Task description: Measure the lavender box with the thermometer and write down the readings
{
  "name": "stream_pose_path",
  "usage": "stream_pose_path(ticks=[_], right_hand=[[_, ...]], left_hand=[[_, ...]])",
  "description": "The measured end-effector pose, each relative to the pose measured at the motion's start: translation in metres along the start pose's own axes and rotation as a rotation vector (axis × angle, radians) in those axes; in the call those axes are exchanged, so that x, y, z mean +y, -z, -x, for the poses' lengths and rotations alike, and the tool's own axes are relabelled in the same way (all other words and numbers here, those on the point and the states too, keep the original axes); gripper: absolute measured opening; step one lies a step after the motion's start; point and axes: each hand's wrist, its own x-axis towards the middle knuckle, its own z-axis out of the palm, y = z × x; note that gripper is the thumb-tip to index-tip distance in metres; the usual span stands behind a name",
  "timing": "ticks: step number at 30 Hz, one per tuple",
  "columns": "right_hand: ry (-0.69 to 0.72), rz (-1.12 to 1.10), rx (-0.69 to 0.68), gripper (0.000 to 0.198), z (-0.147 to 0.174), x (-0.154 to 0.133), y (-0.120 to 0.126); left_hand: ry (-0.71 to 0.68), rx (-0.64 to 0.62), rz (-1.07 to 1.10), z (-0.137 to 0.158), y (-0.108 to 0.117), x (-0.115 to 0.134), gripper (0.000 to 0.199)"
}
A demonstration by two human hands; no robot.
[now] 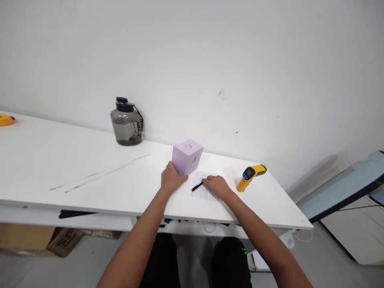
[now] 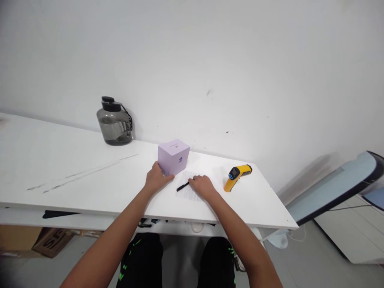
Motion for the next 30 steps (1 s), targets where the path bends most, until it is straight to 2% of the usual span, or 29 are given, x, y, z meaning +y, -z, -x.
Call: stream_pose_path(ticks=[3,5,7,8,13,14,17,19,24,30], right_hand=[[-0.093,-0.361,0.260,0.015,0.022,0.016,0.005],[-0.174,-0.702,0.424,0.026,0.046,0.023,0.006],[-0.212,-0.986,0.448,0.033,0.068,0.024,0.001],[-0.221,-1.056,0.428,0.033,0.077,0.023,-0.003],[-0.354,-1.006,0.514,0.029,0.092,0.021,-0.023],[-0.360,-1.029,0.484,0.029,0.092,0.022,-0.024],[-0.299,-1.105,0.275,0.036,0.089,0.023,-0.021],[-0.261,-1.072,0.201,0.039,0.088,0.022,-0.016],[-0.323,-0.940,0.273,0.046,0.087,0.016,-0.011],[-0.350,-0.923,0.272,0.044,0.084,0.016,-0.014]], left_hand=[[0.014,0.001,0.007,0.000,0.000,0.001,0.079],[0.023,-0.011,0.008,0.000,0.000,0.001,0.081],[0.022,-0.017,0.011,-0.001,0.001,0.001,0.081],[0.020,-0.016,0.012,-0.001,0.001,0.001,0.081],[0.021,-0.016,0.015,-0.002,0.001,-0.001,0.082],[0.021,-0.018,0.014,-0.002,0.001,-0.001,0.081],[0.024,-0.024,0.005,-0.002,0.002,-0.002,0.079],[0.029,-0.031,-0.013,-0.003,0.002,-0.001,0.080],[0.033,-0.040,-0.042,-0.003,0.003,0.001,0.079],[0.034,-0.045,-0.042,-0.003,0.004,0.001,0.080]])
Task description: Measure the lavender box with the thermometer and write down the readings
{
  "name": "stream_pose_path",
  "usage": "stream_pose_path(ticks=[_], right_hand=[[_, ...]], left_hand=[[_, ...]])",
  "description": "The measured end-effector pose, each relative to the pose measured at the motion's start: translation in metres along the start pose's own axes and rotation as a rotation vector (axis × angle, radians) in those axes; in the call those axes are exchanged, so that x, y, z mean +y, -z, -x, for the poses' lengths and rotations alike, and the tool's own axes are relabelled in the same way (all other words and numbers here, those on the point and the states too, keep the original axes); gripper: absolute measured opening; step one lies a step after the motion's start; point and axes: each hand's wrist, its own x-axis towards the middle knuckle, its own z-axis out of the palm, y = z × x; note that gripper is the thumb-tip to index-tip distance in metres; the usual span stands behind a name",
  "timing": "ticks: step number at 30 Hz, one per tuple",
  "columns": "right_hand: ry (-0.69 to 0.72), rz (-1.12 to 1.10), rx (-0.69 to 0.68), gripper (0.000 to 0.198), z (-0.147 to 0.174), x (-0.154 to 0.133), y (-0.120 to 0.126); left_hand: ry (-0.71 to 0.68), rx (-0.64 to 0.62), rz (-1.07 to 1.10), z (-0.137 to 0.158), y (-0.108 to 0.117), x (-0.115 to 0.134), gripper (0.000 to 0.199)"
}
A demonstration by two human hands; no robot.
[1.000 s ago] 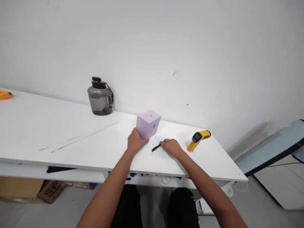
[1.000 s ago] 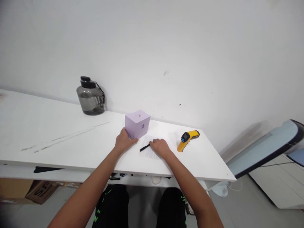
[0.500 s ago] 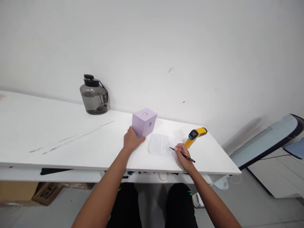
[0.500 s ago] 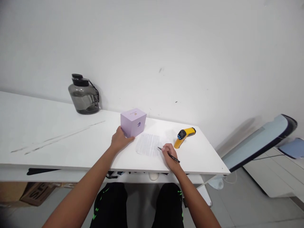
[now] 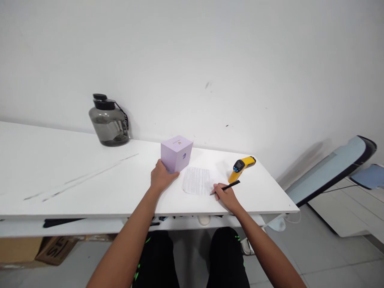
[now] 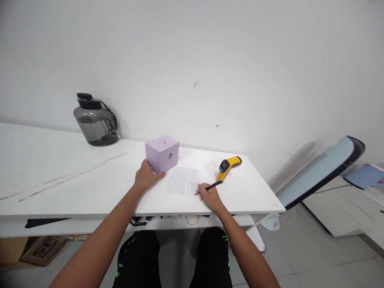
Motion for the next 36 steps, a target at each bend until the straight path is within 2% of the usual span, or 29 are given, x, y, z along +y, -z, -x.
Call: stream_pose_path(ticks=[10,21,27,36], right_hand=[[-0.033,0.006,-0.044,0.042,-0.001,0.007,0.002],[-0.026,0.053,-0.006,0.041,-0.004,0.011,0.002],[-0.037,0.051,-0.059,0.040,-0.004,0.011,0.004],[-0.026,0.050,-0.024,0.042,-0.004,0.010,0.004]], left_hand=[[0.015,-0.005,0.006,0.001,0.001,0.003,0.080],[0.015,-0.010,-0.015,0.002,0.002,0.004,0.081],[0.017,-0.009,-0.016,0.002,0.003,0.003,0.082],[0.019,-0.010,0.001,0.001,0.002,0.003,0.082]])
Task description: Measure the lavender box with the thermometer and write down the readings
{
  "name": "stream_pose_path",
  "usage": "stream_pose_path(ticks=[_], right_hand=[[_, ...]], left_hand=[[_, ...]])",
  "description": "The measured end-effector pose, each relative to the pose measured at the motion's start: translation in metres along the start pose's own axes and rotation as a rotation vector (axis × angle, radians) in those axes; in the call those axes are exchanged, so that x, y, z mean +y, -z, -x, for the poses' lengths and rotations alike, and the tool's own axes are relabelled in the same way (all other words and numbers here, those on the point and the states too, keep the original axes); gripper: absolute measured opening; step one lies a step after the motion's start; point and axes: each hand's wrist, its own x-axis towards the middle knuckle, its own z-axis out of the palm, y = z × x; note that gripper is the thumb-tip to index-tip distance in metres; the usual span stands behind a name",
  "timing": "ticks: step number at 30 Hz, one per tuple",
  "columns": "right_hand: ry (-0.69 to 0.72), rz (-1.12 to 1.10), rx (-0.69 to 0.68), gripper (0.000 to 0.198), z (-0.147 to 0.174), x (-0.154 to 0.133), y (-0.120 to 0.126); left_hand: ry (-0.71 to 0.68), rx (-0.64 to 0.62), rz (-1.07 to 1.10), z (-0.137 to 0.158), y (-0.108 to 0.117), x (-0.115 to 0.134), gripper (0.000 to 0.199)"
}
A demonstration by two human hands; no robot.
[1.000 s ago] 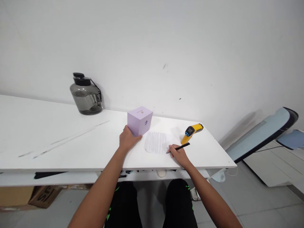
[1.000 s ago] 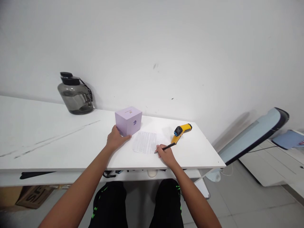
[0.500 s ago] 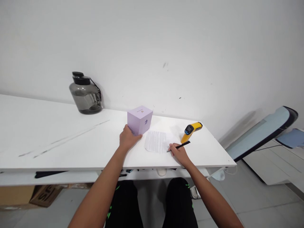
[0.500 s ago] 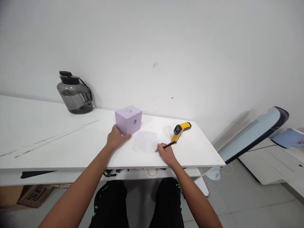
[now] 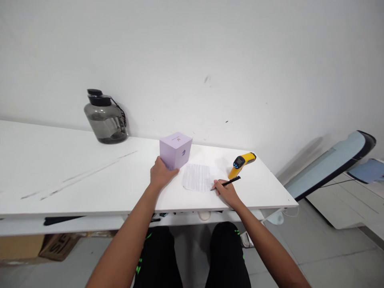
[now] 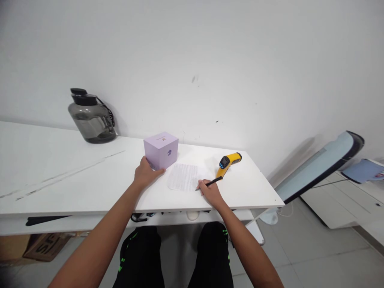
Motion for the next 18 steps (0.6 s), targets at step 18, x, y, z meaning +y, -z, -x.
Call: stream_pose_path(ticks=[18], right_hand=[[0.011,0.022,0.019,0.040,0.0006,-0.0008,0.0004]], left_hand=[[0.001,-0.002,-0.015,-0.0027,-0.0031,-0.0029,0.083]])
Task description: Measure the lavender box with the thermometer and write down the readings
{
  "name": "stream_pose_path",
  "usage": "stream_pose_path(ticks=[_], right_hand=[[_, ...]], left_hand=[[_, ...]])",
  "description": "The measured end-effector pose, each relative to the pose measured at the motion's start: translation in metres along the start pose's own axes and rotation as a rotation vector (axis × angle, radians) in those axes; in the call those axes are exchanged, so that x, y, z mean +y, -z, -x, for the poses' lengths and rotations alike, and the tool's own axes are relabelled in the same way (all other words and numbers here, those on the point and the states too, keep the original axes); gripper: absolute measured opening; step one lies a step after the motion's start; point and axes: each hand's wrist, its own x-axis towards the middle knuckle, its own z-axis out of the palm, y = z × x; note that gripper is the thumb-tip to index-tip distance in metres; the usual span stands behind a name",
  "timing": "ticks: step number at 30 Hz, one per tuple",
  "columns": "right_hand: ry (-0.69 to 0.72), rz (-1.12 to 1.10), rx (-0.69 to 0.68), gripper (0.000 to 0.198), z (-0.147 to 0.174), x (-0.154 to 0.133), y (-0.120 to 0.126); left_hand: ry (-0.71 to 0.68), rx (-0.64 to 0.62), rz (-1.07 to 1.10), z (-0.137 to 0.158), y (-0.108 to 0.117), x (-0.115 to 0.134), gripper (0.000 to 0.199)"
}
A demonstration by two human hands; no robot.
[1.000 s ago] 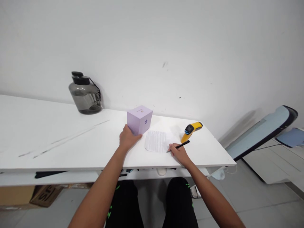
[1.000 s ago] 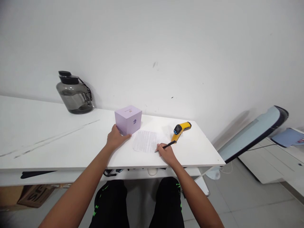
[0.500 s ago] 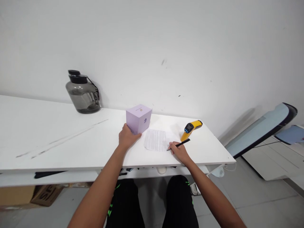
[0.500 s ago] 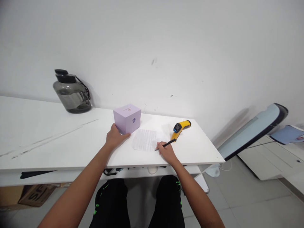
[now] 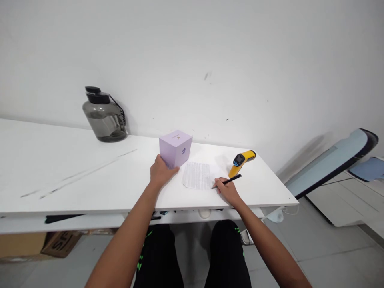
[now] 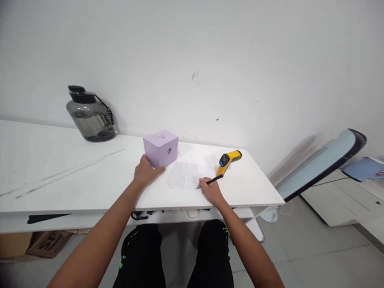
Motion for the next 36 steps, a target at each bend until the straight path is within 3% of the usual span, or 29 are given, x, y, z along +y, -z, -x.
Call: stream_pose_path(ticks=[36], right_hand=[[-0.012,-0.035,-0.018,0.041,0.0005,0.0019,0.0034]], left_hand=[[-0.011,0.015,0.034,0.0014,0.0004,-0.0003,0.082]])
